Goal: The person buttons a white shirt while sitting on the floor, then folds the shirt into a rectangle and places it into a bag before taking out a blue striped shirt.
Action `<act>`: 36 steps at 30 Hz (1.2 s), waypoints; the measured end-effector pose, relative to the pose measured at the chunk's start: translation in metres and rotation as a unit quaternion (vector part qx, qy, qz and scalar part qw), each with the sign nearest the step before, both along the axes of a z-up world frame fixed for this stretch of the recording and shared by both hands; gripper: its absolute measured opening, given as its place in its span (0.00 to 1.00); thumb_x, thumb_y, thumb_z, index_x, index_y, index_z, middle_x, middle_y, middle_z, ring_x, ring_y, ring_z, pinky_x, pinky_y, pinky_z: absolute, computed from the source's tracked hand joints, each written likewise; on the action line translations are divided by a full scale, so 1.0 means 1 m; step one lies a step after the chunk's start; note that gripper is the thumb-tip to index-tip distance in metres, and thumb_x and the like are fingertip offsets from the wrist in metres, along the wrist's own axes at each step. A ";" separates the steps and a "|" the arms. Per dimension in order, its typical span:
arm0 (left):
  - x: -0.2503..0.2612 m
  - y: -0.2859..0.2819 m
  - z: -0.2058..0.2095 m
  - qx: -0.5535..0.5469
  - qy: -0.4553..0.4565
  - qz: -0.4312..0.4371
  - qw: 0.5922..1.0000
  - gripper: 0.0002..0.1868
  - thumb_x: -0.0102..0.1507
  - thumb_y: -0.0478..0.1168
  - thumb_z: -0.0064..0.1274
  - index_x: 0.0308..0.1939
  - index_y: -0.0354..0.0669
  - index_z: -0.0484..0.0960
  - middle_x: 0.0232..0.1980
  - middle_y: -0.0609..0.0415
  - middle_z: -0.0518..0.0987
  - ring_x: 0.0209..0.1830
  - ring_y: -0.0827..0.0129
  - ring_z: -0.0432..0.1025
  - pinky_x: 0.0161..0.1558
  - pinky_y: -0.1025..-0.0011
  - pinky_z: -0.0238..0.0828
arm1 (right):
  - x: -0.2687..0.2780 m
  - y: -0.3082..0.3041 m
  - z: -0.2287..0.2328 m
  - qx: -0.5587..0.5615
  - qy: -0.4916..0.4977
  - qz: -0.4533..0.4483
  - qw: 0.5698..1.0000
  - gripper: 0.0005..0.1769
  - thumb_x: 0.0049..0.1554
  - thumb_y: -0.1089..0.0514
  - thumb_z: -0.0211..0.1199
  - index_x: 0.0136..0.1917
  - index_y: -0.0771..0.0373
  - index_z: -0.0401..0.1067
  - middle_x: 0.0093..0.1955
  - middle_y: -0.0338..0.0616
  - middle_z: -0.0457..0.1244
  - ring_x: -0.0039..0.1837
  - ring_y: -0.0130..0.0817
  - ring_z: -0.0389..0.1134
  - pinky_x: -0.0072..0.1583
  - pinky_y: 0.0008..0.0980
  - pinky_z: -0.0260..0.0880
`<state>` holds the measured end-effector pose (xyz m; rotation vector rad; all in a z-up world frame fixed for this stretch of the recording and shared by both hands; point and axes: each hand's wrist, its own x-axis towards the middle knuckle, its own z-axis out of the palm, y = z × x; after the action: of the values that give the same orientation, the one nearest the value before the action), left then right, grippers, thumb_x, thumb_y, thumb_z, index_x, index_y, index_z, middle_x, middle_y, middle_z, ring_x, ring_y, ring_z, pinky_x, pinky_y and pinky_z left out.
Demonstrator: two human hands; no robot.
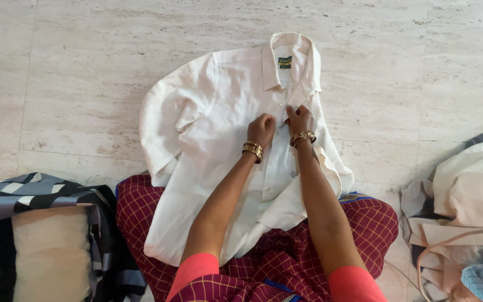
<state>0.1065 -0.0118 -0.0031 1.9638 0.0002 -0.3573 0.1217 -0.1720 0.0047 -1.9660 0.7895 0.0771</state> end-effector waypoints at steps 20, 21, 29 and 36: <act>0.060 -0.037 -0.009 0.081 -0.136 -0.009 0.987 0.07 0.60 0.34 0.55 0.42 0.43 0.79 0.41 0.49 0.82 0.42 0.55 0.78 0.45 0.60 0.76 | -0.002 0.003 -0.043 0.221 -0.173 -0.098 0.955 0.13 0.53 0.68 0.71 0.49 0.65 0.69 0.40 0.36 0.63 0.38 0.23 0.67 0.38 0.26 0.72; 0.062 -0.037 -0.013 0.081 -0.137 -0.012 0.987 0.07 0.60 0.34 0.55 0.42 0.43 0.79 0.41 0.49 0.82 0.42 0.55 0.78 0.45 0.60 0.76 | -0.001 0.004 -0.040 0.197 -0.170 -0.096 0.961 0.15 0.53 0.68 0.71 0.50 0.65 0.68 0.41 0.37 0.64 0.39 0.23 0.68 0.39 0.25 0.73; 0.081 -0.030 -0.052 -0.043 -0.024 0.073 0.996 0.17 0.57 0.40 0.62 0.43 0.41 0.72 0.34 0.51 0.84 0.31 0.67 0.80 0.38 0.69 0.79 | -0.008 0.023 -0.009 0.078 -0.234 -0.105 0.963 0.19 0.51 0.68 0.72 0.52 0.64 0.67 0.44 0.38 0.67 0.41 0.22 0.69 0.42 0.23 0.72; 0.076 -0.023 -0.038 -0.125 0.046 0.051 0.990 0.18 0.58 0.41 0.63 0.43 0.40 0.70 0.36 0.53 0.83 0.33 0.72 0.79 0.37 0.72 0.80 | -0.004 0.033 -0.001 -0.036 -0.239 -0.069 0.968 0.16 0.54 0.65 0.73 0.50 0.65 0.68 0.42 0.41 0.70 0.42 0.23 0.72 0.46 0.23 0.75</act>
<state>0.1830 -0.0345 -0.0413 1.6901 0.1111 -0.3621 0.1178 -0.1393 0.0034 -1.8800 0.6091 -0.4987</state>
